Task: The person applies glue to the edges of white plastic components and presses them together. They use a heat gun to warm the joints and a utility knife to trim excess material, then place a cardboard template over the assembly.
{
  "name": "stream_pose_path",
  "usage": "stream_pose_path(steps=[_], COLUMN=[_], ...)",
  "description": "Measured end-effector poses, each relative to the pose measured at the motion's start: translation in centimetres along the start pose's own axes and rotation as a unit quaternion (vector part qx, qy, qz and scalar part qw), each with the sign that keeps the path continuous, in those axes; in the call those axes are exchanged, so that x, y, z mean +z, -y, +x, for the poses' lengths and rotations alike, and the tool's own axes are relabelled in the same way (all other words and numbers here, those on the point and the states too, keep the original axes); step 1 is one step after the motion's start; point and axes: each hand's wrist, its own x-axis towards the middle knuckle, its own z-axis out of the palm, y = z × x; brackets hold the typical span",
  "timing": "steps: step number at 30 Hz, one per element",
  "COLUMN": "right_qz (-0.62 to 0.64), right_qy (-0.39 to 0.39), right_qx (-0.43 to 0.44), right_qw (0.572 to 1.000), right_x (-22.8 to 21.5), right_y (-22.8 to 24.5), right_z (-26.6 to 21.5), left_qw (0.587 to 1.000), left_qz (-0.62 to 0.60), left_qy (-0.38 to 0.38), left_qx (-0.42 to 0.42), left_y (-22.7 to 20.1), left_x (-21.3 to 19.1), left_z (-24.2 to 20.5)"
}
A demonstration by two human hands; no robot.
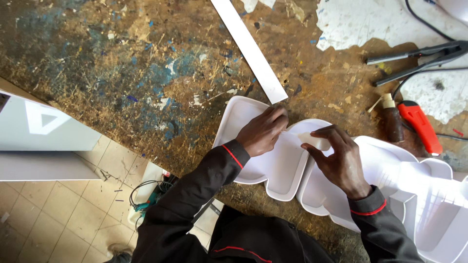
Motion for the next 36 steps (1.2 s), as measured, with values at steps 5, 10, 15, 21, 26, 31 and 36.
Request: stream_pose_path(steps=[5, 10, 15, 21, 26, 31, 36], right_qz=[0.017, 0.002, 0.259, 0.193, 0.006, 0.062, -0.047], right_qy=[-0.03, -0.077, -0.12, -0.045, 0.025, 0.037, 0.028], right_qx=[0.084, 0.184, 0.236, 0.219, 0.053, 0.057, 0.04], right_qw=[0.996, 0.98, 0.929, 0.955, 0.998, 0.996, 0.998], right_x=[-1.4, -3.6, -4.2, -4.0, -1.6, 2.6, 0.8], right_y=[-1.2, -2.7, -0.6, -1.4, -4.8, -11.2, -9.6], right_z=[-0.3, -0.5, 1.1, 3.4, 7.7, 9.7, 8.6], left_qw=[1.0, 0.996, 0.996, 0.997, 0.998, 0.999, 0.999], left_qz=[0.003, 0.027, 0.021, 0.018, -0.018, -0.018, -0.016], left_qy=[-0.026, -0.074, -0.075, -0.058, -0.058, -0.048, -0.033], left_qx=[0.005, 0.035, 0.042, 0.039, 0.026, 0.004, -0.015], left_y=[-0.1, -0.2, -0.3, -0.2, -0.7, -0.3, -0.2], left_x=[0.1, 0.5, 0.4, 0.4, -0.6, -0.2, 0.0], left_z=[-0.2, -0.4, -0.2, -0.3, -0.1, 0.1, -0.3])
